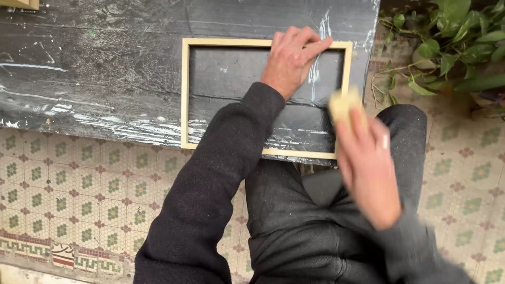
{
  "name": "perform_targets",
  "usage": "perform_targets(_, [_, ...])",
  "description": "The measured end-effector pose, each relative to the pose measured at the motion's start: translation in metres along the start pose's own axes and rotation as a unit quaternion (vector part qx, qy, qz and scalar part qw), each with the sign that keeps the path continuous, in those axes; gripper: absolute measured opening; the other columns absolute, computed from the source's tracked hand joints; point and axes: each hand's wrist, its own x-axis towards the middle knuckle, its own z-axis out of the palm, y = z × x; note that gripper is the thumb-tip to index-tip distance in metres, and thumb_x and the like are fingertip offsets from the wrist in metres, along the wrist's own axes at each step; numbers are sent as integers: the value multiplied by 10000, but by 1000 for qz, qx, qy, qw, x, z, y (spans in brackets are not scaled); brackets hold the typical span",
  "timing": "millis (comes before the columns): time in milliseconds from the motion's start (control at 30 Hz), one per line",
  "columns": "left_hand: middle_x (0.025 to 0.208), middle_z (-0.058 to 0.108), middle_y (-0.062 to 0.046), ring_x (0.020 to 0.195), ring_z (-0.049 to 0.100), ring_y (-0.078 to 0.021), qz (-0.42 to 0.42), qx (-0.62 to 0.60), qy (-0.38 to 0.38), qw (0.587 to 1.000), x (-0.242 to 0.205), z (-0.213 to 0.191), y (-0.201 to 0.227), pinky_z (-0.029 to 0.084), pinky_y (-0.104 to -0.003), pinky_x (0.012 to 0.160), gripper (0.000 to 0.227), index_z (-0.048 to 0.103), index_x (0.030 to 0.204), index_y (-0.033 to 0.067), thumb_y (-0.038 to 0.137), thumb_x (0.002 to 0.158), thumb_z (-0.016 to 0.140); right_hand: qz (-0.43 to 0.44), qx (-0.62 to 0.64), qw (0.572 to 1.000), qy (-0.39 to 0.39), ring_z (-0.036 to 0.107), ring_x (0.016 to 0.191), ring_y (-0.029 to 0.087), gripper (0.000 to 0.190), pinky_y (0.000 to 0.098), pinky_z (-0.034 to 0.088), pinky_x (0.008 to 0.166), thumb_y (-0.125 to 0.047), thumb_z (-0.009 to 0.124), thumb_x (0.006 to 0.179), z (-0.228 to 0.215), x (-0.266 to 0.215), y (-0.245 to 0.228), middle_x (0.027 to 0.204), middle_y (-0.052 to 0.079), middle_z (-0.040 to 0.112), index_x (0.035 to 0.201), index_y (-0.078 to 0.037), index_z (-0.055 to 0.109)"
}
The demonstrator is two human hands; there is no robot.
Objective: Sanding the surfaces and edges of a wooden frame using a manual sanding block.
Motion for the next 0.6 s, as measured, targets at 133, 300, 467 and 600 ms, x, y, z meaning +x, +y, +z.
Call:
perform_targets(133, [1028, 639, 25, 998, 578, -226, -17, -27, -5, 999, -13, 14, 12, 423, -422, 847, 335, 743, 1203, 215, 98, 892, 701, 13, 5, 1000, 13, 414, 1456, 506, 535, 528, 424, 1192, 38, 644, 1002, 3, 31, 12, 1608, 269, 425, 1511, 32, 477])
perform_targets(300, [1037, 616, 13, 1011, 571, -215, -7, -24, 21, 999, -2, 8, 0, 440, -414, 890, 373, 724, 1235, 194, 71, 884, 687, 11, 27, 1000, 1, 413, 1448, 500, 566, 512, 422, 1158, 44, 619, 908, 4, -6, -12, 1539, 283, 428, 1455, 27, 475])
perform_targets(467, [1031, 618, 11, 1017, 574, -222, -11, -46, 13, 999, -12, 10, 13, 424, -423, 879, 330, 723, 1220, 181, 83, 905, 713, 30, 14, 999, 11, 404, 1466, 497, 547, 501, 433, 1178, 56, 622, 991, 1, 29, -1, 1581, 284, 422, 1514, 34, 465])
perform_targets(600, [989, 624, 6, 977, 575, -230, -14, -31, 25, 999, 0, 7, 2, 423, -426, 860, 297, 741, 1196, 199, 101, 917, 715, 22, 26, 999, -4, 422, 1420, 495, 574, 505, 445, 1115, 38, 596, 918, 4, -17, -17, 1542, 285, 433, 1476, 20, 464])
